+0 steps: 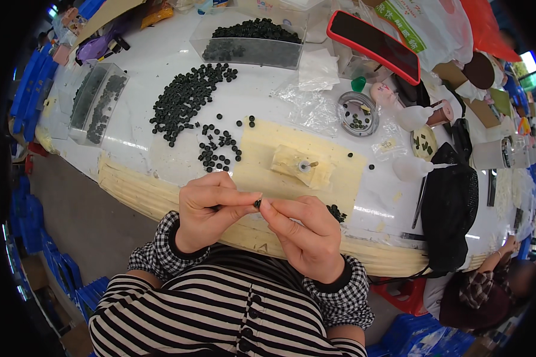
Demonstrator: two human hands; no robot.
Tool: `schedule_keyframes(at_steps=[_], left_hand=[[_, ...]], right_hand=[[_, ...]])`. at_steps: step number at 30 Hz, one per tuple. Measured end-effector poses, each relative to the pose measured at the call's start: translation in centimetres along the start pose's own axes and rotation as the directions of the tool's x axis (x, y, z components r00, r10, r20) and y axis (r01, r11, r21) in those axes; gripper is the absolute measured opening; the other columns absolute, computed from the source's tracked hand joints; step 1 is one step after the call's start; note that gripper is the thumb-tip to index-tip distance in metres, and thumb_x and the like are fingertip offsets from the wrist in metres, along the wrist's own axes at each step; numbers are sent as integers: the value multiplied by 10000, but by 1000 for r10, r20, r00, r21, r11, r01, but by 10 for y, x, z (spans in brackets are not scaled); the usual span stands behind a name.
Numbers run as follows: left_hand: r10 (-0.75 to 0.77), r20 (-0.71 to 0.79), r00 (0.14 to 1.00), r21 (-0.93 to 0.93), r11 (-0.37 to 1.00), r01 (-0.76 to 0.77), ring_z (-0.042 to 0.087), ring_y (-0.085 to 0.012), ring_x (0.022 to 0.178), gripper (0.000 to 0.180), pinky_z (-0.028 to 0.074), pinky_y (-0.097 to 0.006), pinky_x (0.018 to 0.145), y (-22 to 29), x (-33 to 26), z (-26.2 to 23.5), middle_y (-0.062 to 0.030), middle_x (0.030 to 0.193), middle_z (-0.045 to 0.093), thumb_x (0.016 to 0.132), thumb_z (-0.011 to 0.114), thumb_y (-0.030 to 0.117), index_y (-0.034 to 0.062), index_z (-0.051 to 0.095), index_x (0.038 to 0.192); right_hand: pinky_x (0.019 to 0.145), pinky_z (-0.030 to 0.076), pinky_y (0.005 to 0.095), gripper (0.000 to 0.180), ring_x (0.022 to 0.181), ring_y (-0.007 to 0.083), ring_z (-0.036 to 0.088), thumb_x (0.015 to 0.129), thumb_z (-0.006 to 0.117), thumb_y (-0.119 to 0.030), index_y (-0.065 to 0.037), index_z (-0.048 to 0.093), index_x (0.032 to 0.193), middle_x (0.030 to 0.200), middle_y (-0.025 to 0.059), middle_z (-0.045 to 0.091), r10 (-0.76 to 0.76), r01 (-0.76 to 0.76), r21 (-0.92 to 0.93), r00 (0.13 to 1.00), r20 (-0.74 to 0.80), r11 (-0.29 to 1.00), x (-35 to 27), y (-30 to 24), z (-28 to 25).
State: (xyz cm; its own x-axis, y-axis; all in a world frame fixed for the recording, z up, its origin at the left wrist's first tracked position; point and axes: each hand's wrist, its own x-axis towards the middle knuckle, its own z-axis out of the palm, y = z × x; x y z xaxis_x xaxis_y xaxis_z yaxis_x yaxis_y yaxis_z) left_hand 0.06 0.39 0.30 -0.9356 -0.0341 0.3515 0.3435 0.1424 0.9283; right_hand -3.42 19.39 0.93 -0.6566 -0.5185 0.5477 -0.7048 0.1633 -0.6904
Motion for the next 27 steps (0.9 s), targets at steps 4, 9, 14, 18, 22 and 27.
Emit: schedule_keyframes(at_steps=[4,9,14,18,22,27], left_hand=[[20,7,1000,15,1000,-20,450,-63,537,271,358,-188,493,-2,-1,0,5,626,523,718,769,-2,71,738,978],[37,8,999,42,998,-38,448,-65,535,278,356,-188,490,-1,-1,1,5,622,521,720,767,-4,71,735,986],[49,3,999,49,998,-49,449,-62,536,263,354,-189,491,-1,-1,1,3,623,529,723,766,-5,63,735,975],[-12,6,1000,-14,1000,12,473,-64,547,233,357,-199,482,-1,0,1,-9,649,562,761,736,-5,57,732,986],[-36,0,999,-11,999,36,461,-55,543,224,348,-192,493,-1,-1,1,-3,640,562,743,756,-1,41,731,962],[-60,19,998,-30,998,60,458,-54,552,227,342,-197,491,0,-1,0,-8,652,571,754,747,1,43,728,976]], right_hand=[[610,452,308,351,714,214,564,725,691,58,-14,687,1069,948,81,630,1,-1,13,1000,19,1000,1,0,-2],[613,455,305,352,724,214,568,731,686,58,-14,684,1076,941,81,627,40,-41,35,999,35,999,0,0,-3],[632,470,303,368,743,224,580,732,687,55,-23,680,1092,937,85,625,71,-72,33,997,35,997,-1,-2,-3],[647,478,306,379,753,231,584,734,689,50,-26,675,1105,943,87,627,75,-75,18,997,4,997,-1,-3,0],[645,475,309,381,748,230,580,736,692,43,-29,674,1110,951,86,630,50,-50,0,999,-1,999,-2,-3,0],[636,468,308,390,737,226,573,723,696,42,-28,676,1106,957,85,634,34,-34,-17,999,-12,999,-2,-2,0]])
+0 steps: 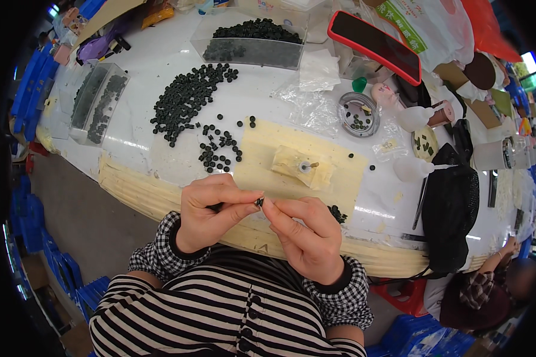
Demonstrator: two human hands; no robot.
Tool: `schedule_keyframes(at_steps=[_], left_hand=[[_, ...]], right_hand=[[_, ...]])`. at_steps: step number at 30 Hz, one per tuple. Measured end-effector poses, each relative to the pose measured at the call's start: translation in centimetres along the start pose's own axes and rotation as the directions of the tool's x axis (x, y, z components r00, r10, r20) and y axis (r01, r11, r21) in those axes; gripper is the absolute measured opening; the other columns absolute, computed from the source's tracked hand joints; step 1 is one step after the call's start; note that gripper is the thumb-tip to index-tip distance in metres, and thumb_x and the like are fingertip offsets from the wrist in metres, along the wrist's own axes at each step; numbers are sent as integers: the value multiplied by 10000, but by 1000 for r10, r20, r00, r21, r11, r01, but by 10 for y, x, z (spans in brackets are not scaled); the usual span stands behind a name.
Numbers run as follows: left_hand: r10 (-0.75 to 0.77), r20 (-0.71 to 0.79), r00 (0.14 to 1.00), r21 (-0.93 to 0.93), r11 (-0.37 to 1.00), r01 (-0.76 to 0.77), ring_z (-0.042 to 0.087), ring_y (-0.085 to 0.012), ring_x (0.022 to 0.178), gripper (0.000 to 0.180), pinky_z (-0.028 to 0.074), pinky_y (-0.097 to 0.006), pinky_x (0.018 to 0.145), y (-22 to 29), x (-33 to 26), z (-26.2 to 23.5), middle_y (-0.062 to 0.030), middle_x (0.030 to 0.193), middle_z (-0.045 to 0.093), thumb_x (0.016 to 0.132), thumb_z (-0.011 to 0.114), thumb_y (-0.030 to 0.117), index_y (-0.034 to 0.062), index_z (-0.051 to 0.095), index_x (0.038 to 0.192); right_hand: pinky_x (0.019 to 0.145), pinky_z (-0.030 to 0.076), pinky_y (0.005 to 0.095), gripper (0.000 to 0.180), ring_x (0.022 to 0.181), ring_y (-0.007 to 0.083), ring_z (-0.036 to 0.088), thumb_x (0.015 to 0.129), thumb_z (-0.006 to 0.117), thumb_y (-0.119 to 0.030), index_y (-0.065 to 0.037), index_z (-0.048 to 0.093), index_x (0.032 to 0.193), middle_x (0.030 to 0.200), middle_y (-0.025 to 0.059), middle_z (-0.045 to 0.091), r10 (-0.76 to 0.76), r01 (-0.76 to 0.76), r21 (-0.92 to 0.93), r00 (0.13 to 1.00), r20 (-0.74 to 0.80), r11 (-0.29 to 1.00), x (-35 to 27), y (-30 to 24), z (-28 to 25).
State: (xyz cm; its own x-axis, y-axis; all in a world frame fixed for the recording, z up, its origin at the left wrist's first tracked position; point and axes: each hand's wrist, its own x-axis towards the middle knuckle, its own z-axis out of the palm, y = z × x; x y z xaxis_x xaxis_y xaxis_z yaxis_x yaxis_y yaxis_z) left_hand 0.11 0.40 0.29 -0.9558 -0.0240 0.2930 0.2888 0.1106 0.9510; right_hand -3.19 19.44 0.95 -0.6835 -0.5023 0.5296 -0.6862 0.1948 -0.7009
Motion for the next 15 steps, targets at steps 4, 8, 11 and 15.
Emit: schedule_keyframes(at_steps=[4,8,11,15], left_hand=[[-17,-14,1000,-16,1000,16,467,-53,549,221,357,-189,513,1,1,1,-6,645,568,736,761,-11,32,731,951],[9,-21,1000,-20,1000,-9,471,-55,554,219,360,-189,514,-2,1,2,-4,651,568,737,759,-16,36,733,948],[9,-18,1000,-22,1000,-10,473,-54,556,221,361,-189,513,-3,1,2,-5,654,570,735,760,-16,40,735,947],[7,-23,1000,-29,1000,-7,476,-53,560,220,361,-189,515,-3,1,2,-5,654,570,735,762,-16,41,735,946]], right_hand=[[636,469,308,405,735,230,574,703,696,50,-23,676,1101,959,87,636,-16,16,-13,1000,4,1000,0,0,0],[639,471,308,408,737,231,578,698,696,52,-20,676,1099,960,88,635,1,-1,6,1000,7,1000,0,0,1],[641,472,308,405,736,230,580,701,696,50,-20,676,1100,960,88,634,11,-11,25,1000,13,1000,-1,0,1],[642,473,308,403,734,229,581,705,698,47,-21,675,1102,956,87,633,13,-14,30,1000,25,999,-1,0,0]])
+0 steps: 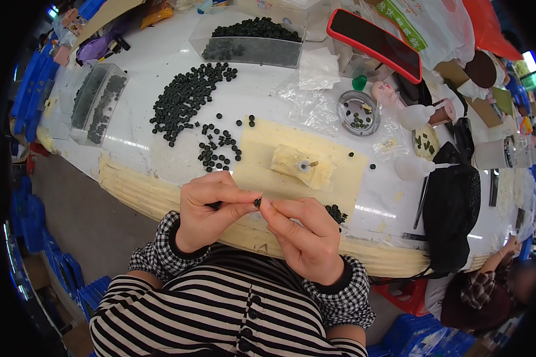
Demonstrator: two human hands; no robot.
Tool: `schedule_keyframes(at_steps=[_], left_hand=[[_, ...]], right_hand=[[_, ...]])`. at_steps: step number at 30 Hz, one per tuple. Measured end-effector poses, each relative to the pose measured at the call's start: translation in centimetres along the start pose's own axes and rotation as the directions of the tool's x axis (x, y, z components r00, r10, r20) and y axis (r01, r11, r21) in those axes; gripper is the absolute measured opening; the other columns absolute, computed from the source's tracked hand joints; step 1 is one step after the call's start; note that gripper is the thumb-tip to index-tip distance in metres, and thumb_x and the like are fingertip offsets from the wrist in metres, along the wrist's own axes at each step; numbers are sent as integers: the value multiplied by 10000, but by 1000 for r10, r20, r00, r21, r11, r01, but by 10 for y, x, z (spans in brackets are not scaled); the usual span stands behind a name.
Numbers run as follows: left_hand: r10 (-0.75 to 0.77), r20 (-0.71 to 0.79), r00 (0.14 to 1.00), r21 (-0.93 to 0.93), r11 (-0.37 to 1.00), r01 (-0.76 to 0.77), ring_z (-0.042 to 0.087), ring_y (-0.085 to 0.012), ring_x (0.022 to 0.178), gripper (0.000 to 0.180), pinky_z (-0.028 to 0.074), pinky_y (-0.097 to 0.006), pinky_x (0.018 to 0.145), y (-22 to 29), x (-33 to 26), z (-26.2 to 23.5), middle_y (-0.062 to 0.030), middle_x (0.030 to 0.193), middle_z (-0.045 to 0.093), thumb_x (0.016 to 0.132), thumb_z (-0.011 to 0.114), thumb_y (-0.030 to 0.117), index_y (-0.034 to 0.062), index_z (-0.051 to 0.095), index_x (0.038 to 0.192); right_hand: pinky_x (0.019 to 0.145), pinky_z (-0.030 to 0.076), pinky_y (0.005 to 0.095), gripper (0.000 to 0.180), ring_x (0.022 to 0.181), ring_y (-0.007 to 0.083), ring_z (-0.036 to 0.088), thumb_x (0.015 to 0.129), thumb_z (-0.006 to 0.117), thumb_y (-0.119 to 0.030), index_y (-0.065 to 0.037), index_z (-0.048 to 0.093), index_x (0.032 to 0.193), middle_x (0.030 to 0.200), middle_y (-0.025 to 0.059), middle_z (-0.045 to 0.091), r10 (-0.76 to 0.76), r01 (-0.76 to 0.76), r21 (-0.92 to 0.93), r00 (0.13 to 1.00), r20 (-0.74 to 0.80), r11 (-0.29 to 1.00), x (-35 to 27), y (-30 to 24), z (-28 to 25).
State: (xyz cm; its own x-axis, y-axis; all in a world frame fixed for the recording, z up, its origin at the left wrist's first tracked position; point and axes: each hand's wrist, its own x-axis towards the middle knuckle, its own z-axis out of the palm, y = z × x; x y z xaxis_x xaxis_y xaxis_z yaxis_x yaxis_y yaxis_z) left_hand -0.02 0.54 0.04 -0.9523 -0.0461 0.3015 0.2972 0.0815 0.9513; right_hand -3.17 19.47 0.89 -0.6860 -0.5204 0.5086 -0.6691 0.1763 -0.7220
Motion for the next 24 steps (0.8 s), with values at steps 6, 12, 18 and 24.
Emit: schedule_keyframes(at_steps=[6,12,18,24], left_hand=[[-16,-4,1000,-11,1000,16,478,-53,569,207,360,-189,519,1,1,0,-8,661,579,741,760,-17,35,734,940],[-36,-4,999,-33,999,36,474,-52,575,196,351,-192,525,1,0,-1,-6,657,583,744,758,-16,24,730,934],[-44,2,999,-31,999,44,467,-50,572,194,348,-192,523,2,1,-1,-3,653,581,745,758,-14,25,730,934],[-50,6,999,-29,998,51,463,-50,570,192,345,-193,522,1,0,-2,-2,651,578,744,758,-13,26,731,930]], right_hand=[[640,469,313,394,727,229,577,712,702,31,-24,677,1102,946,83,630,7,-7,-11,1000,-16,1000,1,-1,0],[641,467,315,393,730,228,579,703,705,29,-24,682,1092,937,83,630,-5,4,-28,1000,-4,1000,1,-1,-1],[633,463,316,390,723,224,581,695,704,35,-20,685,1081,940,82,630,-32,31,-51,999,-18,998,1,0,0],[634,462,311,400,719,220,581,691,703,40,-19,683,1086,938,80,631,-37,36,-55,999,-18,998,2,0,0]])
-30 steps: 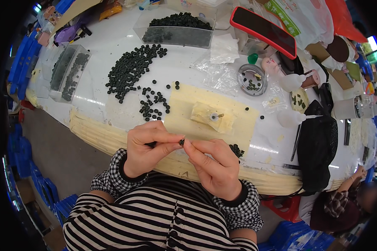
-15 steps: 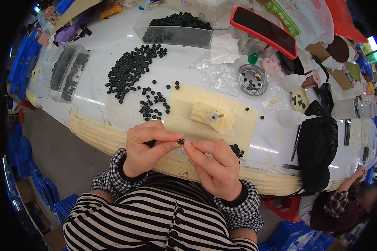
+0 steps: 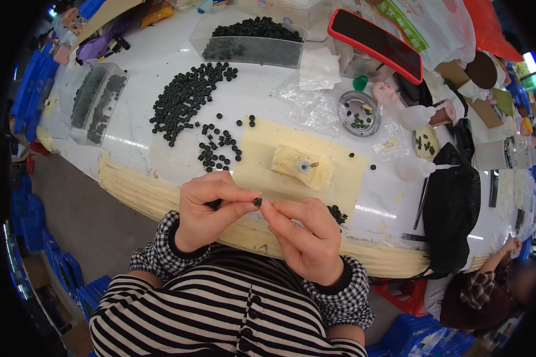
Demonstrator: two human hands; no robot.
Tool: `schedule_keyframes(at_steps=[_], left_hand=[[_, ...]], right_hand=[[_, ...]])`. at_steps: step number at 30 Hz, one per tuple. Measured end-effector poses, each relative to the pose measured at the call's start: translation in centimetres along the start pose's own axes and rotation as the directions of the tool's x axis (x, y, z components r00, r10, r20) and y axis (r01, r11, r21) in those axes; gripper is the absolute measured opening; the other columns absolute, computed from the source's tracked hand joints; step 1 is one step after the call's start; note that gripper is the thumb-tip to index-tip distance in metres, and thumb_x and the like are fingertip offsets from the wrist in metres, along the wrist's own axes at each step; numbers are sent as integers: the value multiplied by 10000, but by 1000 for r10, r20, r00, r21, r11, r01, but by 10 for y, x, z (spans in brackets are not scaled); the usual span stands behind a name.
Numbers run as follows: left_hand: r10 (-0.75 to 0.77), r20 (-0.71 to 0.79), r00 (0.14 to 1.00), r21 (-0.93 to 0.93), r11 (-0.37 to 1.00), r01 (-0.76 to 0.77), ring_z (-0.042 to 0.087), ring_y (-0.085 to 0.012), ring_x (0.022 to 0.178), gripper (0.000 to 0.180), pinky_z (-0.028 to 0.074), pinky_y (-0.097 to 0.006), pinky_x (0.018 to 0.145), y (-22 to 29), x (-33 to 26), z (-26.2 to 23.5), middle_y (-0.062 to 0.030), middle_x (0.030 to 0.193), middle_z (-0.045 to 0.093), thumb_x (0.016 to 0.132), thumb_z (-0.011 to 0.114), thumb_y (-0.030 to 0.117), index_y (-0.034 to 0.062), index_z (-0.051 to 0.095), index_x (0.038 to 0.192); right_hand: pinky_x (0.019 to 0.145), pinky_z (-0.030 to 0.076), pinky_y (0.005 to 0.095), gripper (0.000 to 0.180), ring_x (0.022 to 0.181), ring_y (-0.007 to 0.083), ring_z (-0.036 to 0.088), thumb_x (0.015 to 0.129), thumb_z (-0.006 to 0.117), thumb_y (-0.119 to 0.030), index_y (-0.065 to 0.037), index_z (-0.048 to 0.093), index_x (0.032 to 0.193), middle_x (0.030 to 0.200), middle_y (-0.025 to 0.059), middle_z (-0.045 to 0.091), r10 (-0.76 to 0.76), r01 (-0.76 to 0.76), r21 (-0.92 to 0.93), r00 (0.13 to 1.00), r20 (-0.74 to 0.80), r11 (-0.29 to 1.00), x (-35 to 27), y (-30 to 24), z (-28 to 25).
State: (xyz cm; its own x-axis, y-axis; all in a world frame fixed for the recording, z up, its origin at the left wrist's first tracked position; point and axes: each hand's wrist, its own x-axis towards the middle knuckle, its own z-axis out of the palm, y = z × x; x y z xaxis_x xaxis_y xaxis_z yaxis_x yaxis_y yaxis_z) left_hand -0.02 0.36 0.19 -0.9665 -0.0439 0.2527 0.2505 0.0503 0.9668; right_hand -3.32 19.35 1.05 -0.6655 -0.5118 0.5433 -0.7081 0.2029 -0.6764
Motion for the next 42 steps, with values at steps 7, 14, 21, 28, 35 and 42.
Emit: schedule_keyframes(at_steps=[7,14,21,28,35,42], left_hand=[[-1,-9,1000,26,1000,2,461,-50,567,189,342,-192,518,0,0,1,-1,649,578,744,757,-13,31,734,926],[-31,-29,999,220,975,36,419,-61,529,186,316,-215,489,5,7,-8,3,594,511,741,742,-21,33,733,919],[-28,-122,992,569,817,93,416,-104,482,145,330,-256,455,4,10,-33,-42,577,464,764,692,-19,5,707,906],[-363,-70,929,-200,917,344,356,-94,504,178,308,-231,478,13,7,-43,15,603,438,910,584,97,-24,639,1029],[-625,216,750,-923,118,365,532,-170,917,320,469,-266,781,23,3,-18,-98,1039,545,1009,390,145,-37,475,1257],[-558,347,754,-847,158,507,395,-285,1308,452,336,-385,1095,25,-4,-3,-218,1371,417,982,292,104,-81,302,1394]], right_hand=[[633,461,308,406,719,221,576,694,697,45,-21,680,1095,936,80,631,4,-4,-7,1000,9,1000,0,0,0],[646,466,306,382,752,225,584,718,701,33,-21,679,1095,929,85,632,105,-105,-76,994,-4,992,-2,-3,0],[650,468,301,366,754,222,589,720,707,23,-29,683,1081,906,85,636,146,-147,-71,989,-16,987,-3,-6,1],[630,461,303,344,742,220,588,715,710,16,-31,690,1055,897,80,640,119,-120,-87,993,-13,989,-3,-6,2],[583,435,304,292,677,212,572,691,733,8,-49,702,976,850,61,644,-1,-9,-133,998,-70,991,1,-8,4],[573,418,315,329,653,213,530,661,748,3,-63,699,980,795,38,602,-59,23,-275,991,-122,961,3,-10,8]])
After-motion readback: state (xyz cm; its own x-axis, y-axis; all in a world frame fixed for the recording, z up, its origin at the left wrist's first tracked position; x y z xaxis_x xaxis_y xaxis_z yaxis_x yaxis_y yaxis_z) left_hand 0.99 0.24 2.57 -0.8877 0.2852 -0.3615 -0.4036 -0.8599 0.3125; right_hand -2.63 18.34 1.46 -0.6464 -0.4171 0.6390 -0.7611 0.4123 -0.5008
